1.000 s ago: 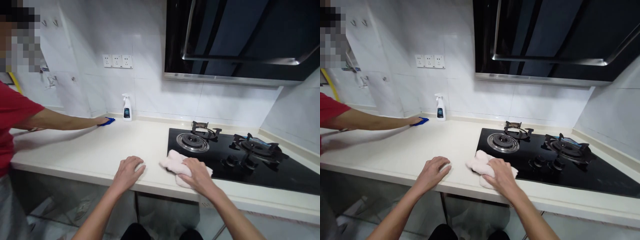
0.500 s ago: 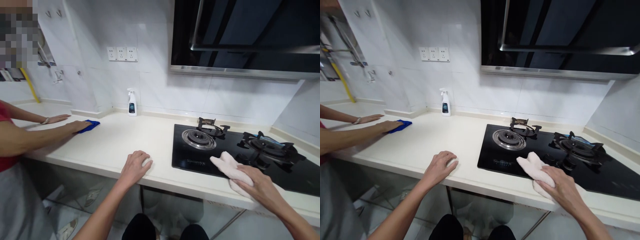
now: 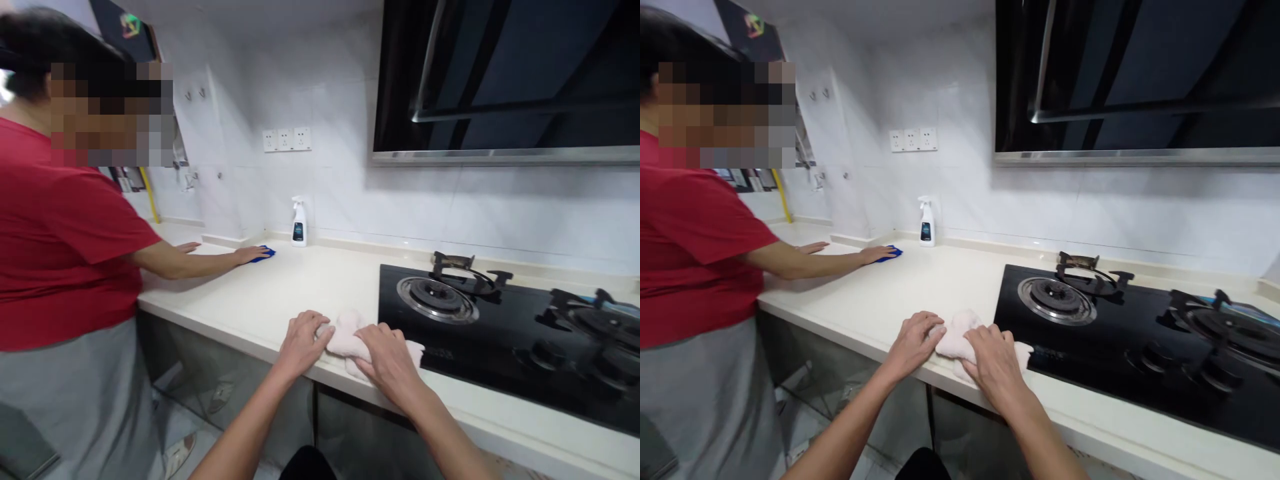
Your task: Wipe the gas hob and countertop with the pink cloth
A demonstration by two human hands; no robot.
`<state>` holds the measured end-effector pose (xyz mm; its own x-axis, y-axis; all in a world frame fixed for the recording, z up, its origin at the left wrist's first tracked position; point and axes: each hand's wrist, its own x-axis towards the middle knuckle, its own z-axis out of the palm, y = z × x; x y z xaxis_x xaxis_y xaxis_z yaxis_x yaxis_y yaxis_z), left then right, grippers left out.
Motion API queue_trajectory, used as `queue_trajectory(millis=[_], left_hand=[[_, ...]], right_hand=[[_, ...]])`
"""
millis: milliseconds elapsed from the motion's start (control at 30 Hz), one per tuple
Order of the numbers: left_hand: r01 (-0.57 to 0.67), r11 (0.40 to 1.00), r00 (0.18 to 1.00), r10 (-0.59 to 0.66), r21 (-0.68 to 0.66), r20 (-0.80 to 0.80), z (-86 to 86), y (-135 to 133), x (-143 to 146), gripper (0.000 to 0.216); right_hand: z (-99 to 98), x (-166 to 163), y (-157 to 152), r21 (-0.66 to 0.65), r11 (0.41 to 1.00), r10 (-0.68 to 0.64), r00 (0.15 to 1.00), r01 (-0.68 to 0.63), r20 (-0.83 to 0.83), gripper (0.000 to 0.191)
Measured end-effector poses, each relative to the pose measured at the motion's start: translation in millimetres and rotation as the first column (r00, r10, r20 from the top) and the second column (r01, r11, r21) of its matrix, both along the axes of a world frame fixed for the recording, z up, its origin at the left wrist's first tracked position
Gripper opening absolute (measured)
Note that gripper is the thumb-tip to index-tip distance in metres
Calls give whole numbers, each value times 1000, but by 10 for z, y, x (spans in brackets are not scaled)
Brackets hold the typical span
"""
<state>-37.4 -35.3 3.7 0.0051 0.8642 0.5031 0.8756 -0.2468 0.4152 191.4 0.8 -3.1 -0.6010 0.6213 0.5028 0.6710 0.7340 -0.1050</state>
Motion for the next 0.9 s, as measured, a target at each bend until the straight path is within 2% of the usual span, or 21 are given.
queue_trajectory(millis=[167, 333, 600, 667, 733, 800, 900], left_hand=[[-14, 999, 997, 17, -35, 73, 10, -32, 22, 32], [-25, 997, 997, 30, -70, 71, 19, -61, 42, 36], [-31, 995, 992, 42, -93, 122, 0, -73, 37, 36], [-30, 995, 990, 42, -96, 133, -16, -68, 35, 36], [-26, 995, 989, 40, -97, 144, -32, -63, 36, 35], [-29, 995, 987, 44, -97, 155, -43, -60, 42, 35], [-47, 992, 986, 65, -119, 152, -45, -59, 59, 40]], right_hand=[[-127, 50, -48, 115, 993, 31, 999, -34, 25, 30], [-148, -1, -180, 207, 978, -9, 1000, 5, 20, 19], [-281, 136, -147, 216, 976, -28, 997, 43, -70, 25], [-318, 193, -108, 176, 984, -18, 993, 39, -117, 28], [-342, 265, -69, 82, 996, -12, 983, 27, -183, 30], [-334, 351, -18, -88, 996, -29, 966, 7, -256, 32], [-217, 468, 97, -366, 930, -112, 928, -27, -355, 39]])
